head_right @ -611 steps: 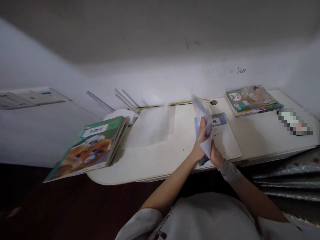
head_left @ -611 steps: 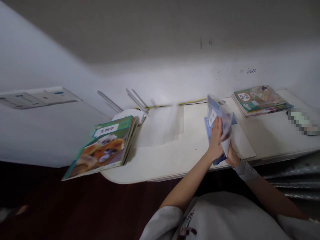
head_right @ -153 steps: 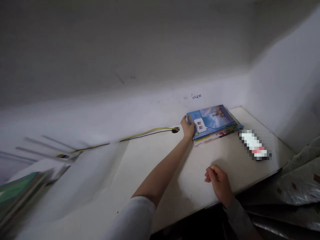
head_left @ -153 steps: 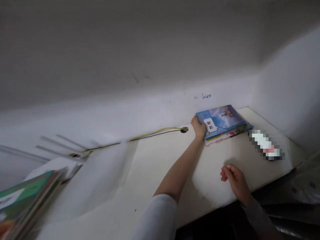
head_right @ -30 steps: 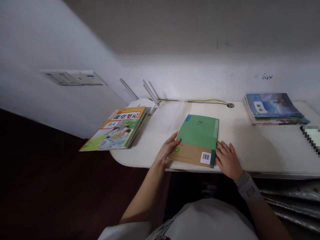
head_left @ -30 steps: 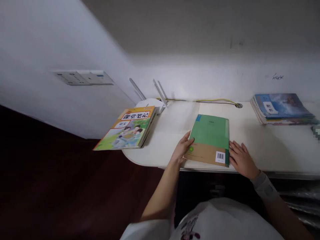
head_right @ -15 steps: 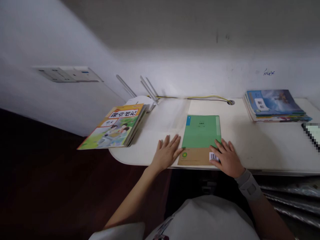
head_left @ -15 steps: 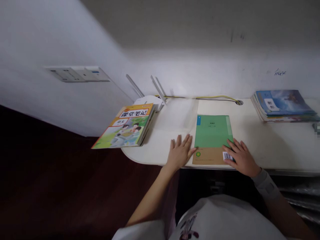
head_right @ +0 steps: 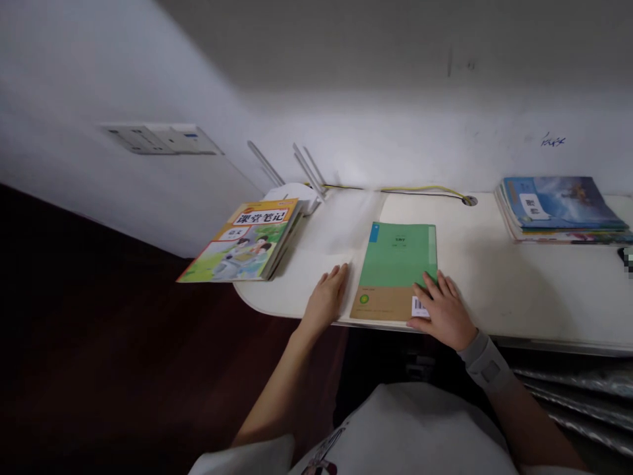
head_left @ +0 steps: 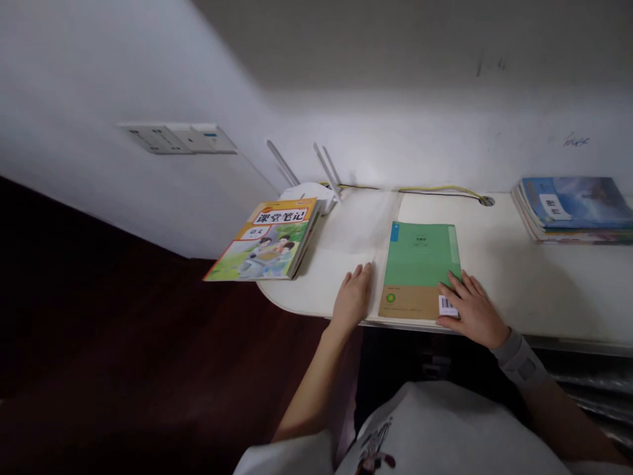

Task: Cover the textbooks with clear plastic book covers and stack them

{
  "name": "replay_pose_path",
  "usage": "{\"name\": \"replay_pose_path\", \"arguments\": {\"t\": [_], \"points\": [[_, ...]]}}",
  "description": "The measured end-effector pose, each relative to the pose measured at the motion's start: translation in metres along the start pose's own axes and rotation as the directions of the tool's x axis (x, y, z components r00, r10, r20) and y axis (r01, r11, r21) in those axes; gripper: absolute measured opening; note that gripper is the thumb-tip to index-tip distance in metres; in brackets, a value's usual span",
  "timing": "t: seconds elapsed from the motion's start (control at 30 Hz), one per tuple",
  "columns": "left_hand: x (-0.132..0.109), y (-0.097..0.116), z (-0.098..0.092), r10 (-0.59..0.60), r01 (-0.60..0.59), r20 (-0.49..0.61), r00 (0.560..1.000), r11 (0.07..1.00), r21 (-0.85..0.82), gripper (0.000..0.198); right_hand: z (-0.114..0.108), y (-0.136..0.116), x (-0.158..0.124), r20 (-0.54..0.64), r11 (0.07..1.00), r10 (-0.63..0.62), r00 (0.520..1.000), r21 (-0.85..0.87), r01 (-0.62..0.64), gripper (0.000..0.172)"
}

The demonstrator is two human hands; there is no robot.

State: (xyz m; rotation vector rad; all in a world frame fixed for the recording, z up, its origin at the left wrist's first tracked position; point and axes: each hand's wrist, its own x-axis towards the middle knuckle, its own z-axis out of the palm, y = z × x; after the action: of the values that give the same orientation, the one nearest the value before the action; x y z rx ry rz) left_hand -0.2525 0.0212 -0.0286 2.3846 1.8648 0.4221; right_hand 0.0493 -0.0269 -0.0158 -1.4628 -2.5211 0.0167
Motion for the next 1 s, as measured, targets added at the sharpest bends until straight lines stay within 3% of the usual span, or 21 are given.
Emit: {"name": "replay_pose_path", "arguments": {"t": [0.1,0.2,0.3,0.37,0.47,0.53,0.57,0.67,0.77,0.83,1.0], "points": [[-0.001,-0.003,-0.002,0.014,-0.016,-0.033,0.999,0.998,-0.054,0.046,0.002,-0.001,0.001,0.012,1.0,-0.01,1.0,0.018,0.009,0.071],[-0.006,-0.001,-0.012,-0.028,0.026,-0.17,0.985,1.0,-0.013,0.041,0.004,0.002,-0.001,-0.006,0.999,-0.006,1.0,0.051,0.006,0.075],[-0.013,0.016,-0.027,-0.004,0.037,-0.298,0.955,0.994,0.104,0.034,0.008,0.006,-0.004,-0.037,0.997,0.008,0.999,0.081,-0.005,0.08],[-0.019,0.038,-0.034,0.091,-0.052,-0.333,0.939,0.991,0.126,0.034,0.01,0.008,-0.007,-0.051,0.996,0.01,0.999,0.091,-0.006,0.084],[-0.025,0.079,-0.03,0.335,-0.333,-0.29,0.896,0.941,0.06,0.038,0.012,0.01,-0.011,-0.067,0.996,0.014,0.998,0.089,-0.008,0.085],[-0.023,0.105,-0.018,0.486,-0.492,-0.147,0.862,0.871,-0.007,0.042,0.011,0.01,-0.012,-0.073,0.996,0.01,0.997,0.084,-0.004,0.083],[-0.02,0.115,-0.011,0.507,-0.51,-0.069,0.859,0.86,-0.02,0.047,0.011,0.01,-0.013,-0.076,0.997,0.01,0.997,0.081,-0.004,0.083],[-0.009,0.127,0.005,0.382,-0.385,0.053,0.922,0.921,0.055,0.064,0.01,0.011,-0.012,-0.078,0.997,0.006,0.997,0.073,0.0,0.082],[-0.002,0.116,0.006,0.29,-0.296,0.067,0.955,0.947,0.126,0.066,0.009,0.011,-0.011,-0.068,0.998,-0.012,0.998,0.064,0.016,0.076],[-0.004,0.103,0.002,0.234,-0.24,0.06,0.97,0.958,0.158,0.067,0.008,0.011,-0.011,-0.062,0.998,-0.018,0.998,0.058,0.022,0.071],[-0.019,0.081,0.004,-0.031,0.041,-0.049,0.998,0.975,0.218,0.083,0.005,0.01,-0.011,-0.046,0.998,-0.004,0.999,0.059,0.007,0.071]]}}
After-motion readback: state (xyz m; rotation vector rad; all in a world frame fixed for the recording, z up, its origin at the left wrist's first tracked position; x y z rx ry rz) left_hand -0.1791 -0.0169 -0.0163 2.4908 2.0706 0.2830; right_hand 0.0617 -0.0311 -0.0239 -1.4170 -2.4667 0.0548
